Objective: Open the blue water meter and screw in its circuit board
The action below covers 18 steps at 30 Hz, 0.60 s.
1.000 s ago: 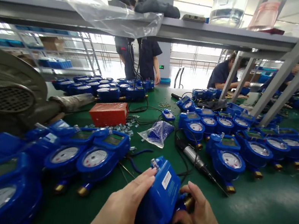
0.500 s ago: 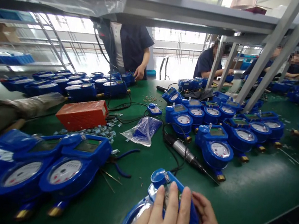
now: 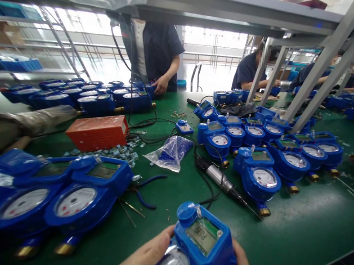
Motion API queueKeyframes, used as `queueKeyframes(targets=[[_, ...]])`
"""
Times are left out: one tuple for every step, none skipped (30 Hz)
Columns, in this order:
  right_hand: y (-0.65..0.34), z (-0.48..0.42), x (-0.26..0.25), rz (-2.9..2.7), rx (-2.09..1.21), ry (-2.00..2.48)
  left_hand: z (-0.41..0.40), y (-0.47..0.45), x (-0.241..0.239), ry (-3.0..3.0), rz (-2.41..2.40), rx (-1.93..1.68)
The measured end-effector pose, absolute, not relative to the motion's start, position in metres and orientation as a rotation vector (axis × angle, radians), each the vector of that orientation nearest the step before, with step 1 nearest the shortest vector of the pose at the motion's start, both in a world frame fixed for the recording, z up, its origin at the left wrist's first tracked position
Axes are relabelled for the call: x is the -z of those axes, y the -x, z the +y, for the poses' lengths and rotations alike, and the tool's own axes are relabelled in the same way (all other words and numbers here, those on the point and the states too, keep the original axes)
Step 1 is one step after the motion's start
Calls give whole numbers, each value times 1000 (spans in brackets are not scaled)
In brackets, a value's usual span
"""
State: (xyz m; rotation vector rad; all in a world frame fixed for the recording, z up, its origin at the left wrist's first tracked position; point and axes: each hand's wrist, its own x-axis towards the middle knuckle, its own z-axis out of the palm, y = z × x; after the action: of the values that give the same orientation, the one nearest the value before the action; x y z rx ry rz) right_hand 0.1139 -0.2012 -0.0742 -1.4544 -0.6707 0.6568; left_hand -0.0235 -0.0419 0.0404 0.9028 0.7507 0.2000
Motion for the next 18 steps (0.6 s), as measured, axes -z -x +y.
queueKeyframes(targets=[[-110,-200,75,-638,-665,1424,-49,22,-36,-799,723,-219],[-106,-199,75,-606,-675,1382,-56,21,-32,-728,701,-250],[-104,-197,75,-573,-686,1330,-62,20,-29,-688,687,-288],[-102,-193,74,-542,-699,1271,-68,18,-27,-675,679,-331],[-101,-188,72,-520,-719,1211,-72,18,-24,-683,678,-380],[-101,-181,68,-511,-745,1161,-76,17,-22,-707,688,-437],[-102,-174,63,-512,-783,1125,-79,17,-19,-743,710,-503],[-105,-165,57,-526,-837,1097,-82,16,-17,-783,746,-569],[-108,-155,51,-547,-897,1083,-85,16,-15,-817,790,-629],[-113,-145,44,-573,-958,1072,-87,15,-13,-835,837,-678],[-119,-135,38,-603,-1010,1057,-89,14,-11,-838,875,-715],[-126,-127,32,-634,-1038,1055,-90,13,-9,-832,899,-740],[-133,-119,27,-669,-1053,1058,-91,12,-8,-821,909,-754],[-142,-113,22,-707,-1049,1071,-90,12,-6,-816,911,-759],[-150,-109,18,-747,-1032,1090,-90,12,-4,-822,900,-763],[-159,-107,13,-784,-1014,1101,-88,12,-3,-843,874,-764],[-167,-107,8,-844,-998,1119,-86,13,-2,-878,837,-758],[-175,-108,2,-934,-984,1150,-83,15,-2,-920,799,-737]])
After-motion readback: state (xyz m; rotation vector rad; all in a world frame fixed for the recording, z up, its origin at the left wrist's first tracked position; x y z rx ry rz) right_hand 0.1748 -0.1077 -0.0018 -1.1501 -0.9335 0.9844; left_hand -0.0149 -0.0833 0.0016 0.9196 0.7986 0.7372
